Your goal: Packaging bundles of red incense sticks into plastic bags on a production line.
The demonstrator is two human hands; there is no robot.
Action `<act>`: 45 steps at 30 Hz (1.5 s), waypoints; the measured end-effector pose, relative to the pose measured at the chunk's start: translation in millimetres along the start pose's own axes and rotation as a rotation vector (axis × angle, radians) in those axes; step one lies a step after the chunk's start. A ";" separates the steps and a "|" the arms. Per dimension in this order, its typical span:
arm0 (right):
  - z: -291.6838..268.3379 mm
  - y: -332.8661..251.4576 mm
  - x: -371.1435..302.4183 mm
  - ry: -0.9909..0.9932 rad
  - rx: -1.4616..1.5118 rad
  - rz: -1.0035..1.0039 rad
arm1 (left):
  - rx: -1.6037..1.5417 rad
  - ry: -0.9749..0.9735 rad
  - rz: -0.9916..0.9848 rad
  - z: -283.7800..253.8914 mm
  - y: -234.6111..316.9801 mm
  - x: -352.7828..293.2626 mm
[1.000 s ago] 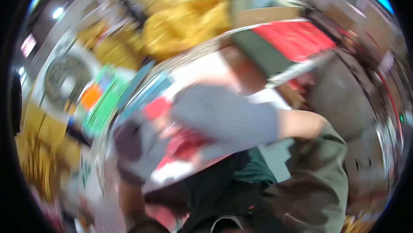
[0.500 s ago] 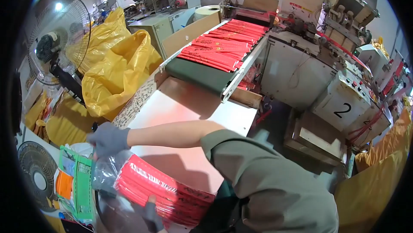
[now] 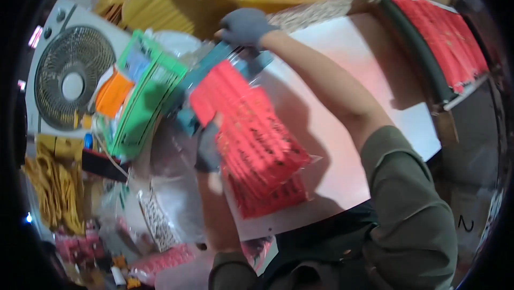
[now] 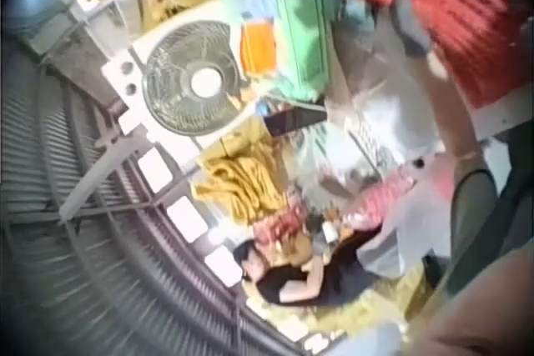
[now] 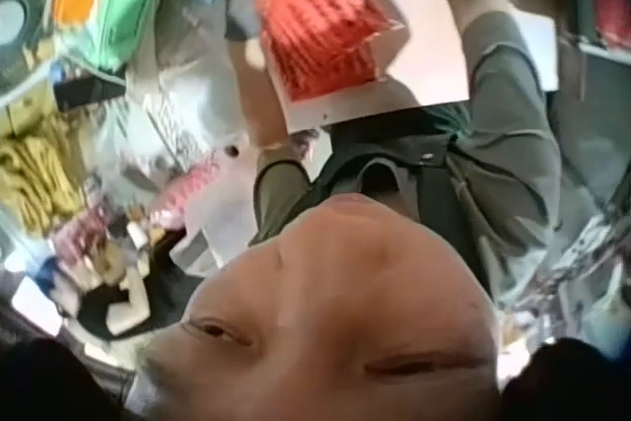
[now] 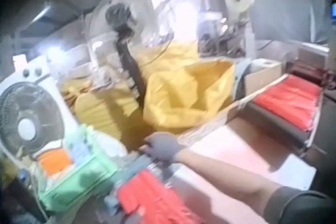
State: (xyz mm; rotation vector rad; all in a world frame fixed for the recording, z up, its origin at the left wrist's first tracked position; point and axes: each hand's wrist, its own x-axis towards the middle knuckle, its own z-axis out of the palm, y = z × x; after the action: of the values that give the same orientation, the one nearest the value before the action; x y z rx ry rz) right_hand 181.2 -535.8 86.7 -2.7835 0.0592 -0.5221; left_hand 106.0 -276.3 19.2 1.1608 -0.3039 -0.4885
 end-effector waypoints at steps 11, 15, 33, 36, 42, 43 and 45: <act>32.3 -8.0 -4.4 0.182 -0.073 -0.025 | -0.101 0.221 -0.174 0.5 6.5 -12.1; 27.3 -5.9 -8.4 0.155 -0.095 -0.021 | -0.011 0.176 -0.060 1.1 1.5 -6.1; 19.2 -75.5 -296.1 -0.570 1.790 0.424 | 0.111 0.278 -0.219 13.7 1.8 -150.4; 40.5 -75.6 -337.2 -0.690 1.768 0.502 | -0.059 0.351 -0.293 11.6 -0.2 -196.0; 29.5 -129.7 -369.2 -0.843 2.143 0.673 | 0.368 0.357 -0.180 14.9 61.6 -262.0; 25.0 -146.1 -372.4 -0.808 2.152 0.691 | 0.763 0.336 -0.205 4.9 76.9 -281.9; 21.3 -162.8 -373.9 -0.809 2.130 0.635 | 1.065 0.636 -0.042 6.7 144.9 -326.4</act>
State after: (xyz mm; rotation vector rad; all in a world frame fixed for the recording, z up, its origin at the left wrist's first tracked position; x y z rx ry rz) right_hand -162.5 -338.7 -12.1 -0.5998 0.0997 0.5334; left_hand -146.3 -68.0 162.6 2.2797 0.0489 0.0774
